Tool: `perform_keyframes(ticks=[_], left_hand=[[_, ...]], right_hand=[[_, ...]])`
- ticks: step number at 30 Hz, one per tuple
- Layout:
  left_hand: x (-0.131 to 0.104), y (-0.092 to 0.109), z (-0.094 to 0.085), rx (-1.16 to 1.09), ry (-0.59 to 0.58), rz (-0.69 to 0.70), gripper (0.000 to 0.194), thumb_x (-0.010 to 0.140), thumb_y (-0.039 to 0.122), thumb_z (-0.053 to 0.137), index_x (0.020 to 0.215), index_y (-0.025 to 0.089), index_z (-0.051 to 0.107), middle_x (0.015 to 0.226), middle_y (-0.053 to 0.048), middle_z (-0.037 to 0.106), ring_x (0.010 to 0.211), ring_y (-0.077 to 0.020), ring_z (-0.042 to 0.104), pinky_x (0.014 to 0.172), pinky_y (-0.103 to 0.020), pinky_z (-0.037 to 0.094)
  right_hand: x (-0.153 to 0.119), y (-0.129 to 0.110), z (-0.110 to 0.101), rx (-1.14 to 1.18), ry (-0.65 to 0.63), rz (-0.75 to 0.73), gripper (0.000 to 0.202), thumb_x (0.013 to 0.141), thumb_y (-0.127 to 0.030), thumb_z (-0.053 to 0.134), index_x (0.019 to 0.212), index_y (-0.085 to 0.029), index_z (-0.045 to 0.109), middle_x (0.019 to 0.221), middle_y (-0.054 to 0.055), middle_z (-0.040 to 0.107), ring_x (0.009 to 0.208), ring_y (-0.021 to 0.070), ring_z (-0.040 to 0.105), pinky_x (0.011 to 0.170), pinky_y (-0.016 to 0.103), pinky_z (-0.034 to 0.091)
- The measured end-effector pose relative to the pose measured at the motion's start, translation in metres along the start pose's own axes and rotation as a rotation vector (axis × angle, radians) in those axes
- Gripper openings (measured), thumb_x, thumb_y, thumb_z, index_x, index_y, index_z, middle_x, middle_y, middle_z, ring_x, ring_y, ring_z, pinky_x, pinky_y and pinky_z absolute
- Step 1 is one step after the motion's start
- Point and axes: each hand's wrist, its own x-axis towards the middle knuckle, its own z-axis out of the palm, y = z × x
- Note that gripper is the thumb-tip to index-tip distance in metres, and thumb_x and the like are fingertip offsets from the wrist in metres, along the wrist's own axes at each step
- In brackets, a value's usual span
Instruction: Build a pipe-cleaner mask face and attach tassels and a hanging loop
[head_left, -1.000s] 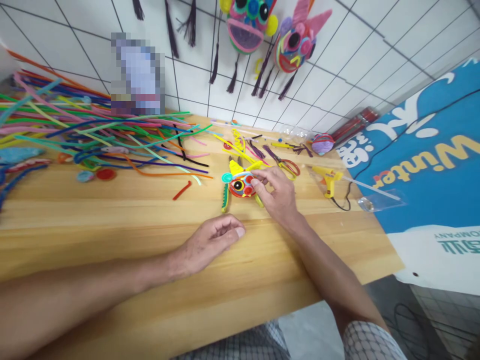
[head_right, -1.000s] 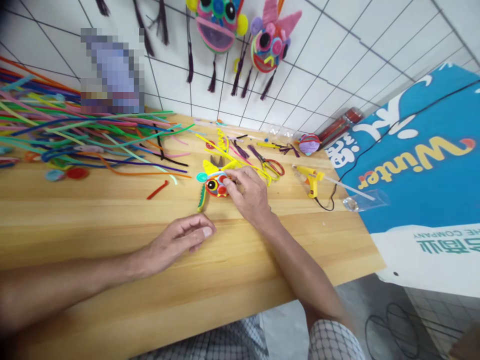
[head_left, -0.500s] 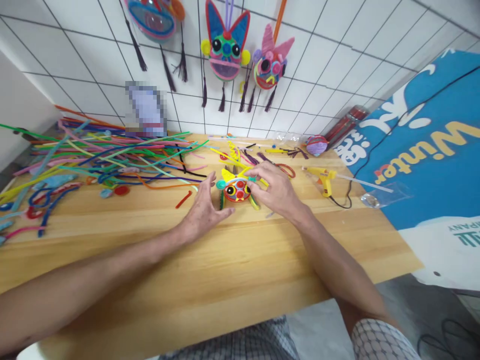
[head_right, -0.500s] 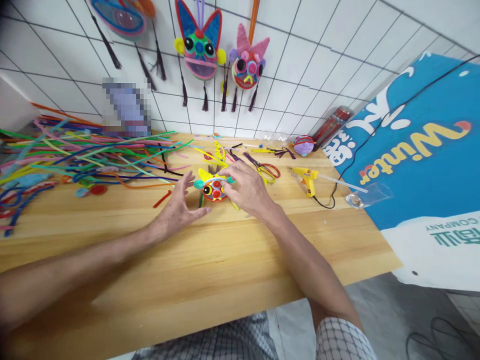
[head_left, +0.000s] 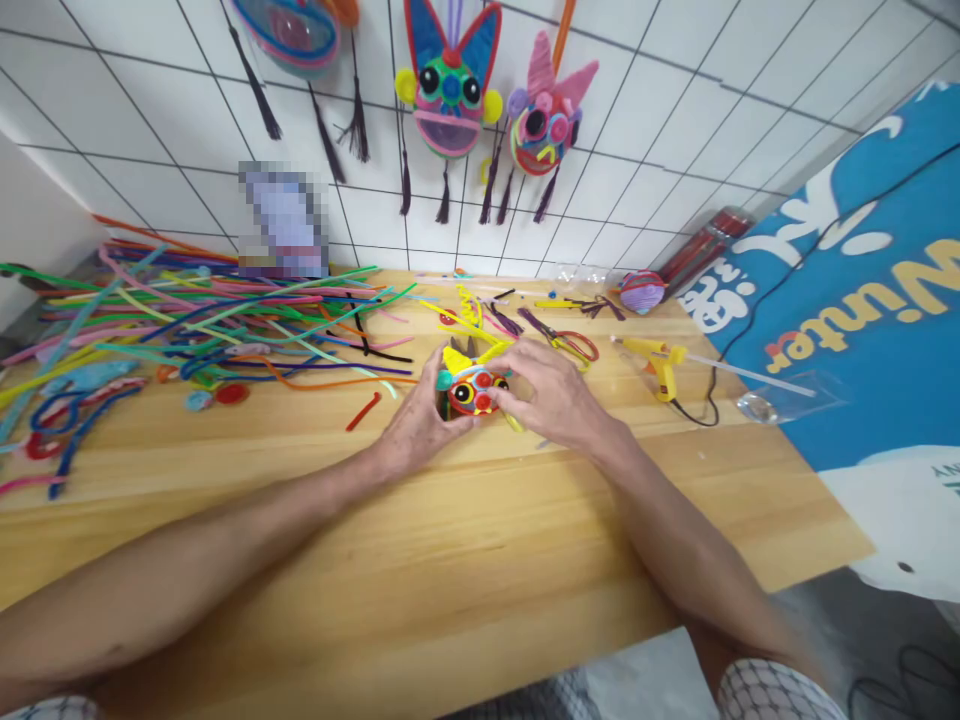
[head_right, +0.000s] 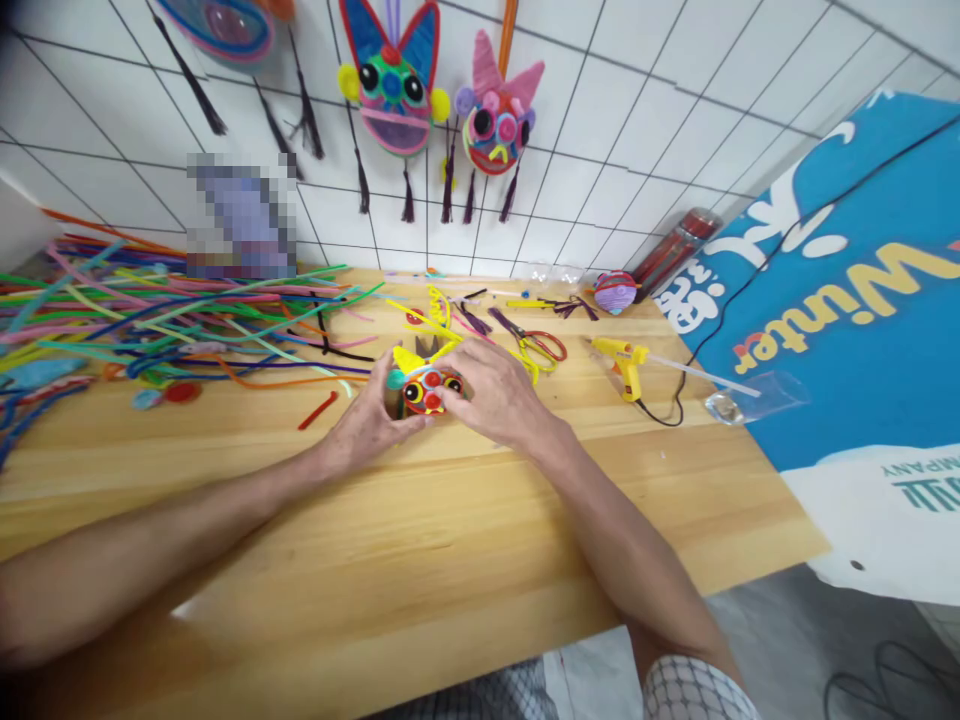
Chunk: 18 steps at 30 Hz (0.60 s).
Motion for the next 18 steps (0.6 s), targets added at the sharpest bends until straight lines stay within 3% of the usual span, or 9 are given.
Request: perform_keyframes(ticks=[18], left_hand=[[-0.001,0.002,-0.001,0.039,-0.002,0.046,0.101,0.078,0.031,0.084,0.163,0.026,0.029,0.154,-0.015,0.052,0.143,-0.0336,0.052,0.123,-0.051,0.041]], right_hand=[[0.0,-0.005,0.013,-0.021,0.059,0.024,0.01,0.094,-0.02,0.065,0.099,-0.025,0.073,0.094,0.005,0.075,0.09,0.0221,0.069,0.083,0.038,0.054]])
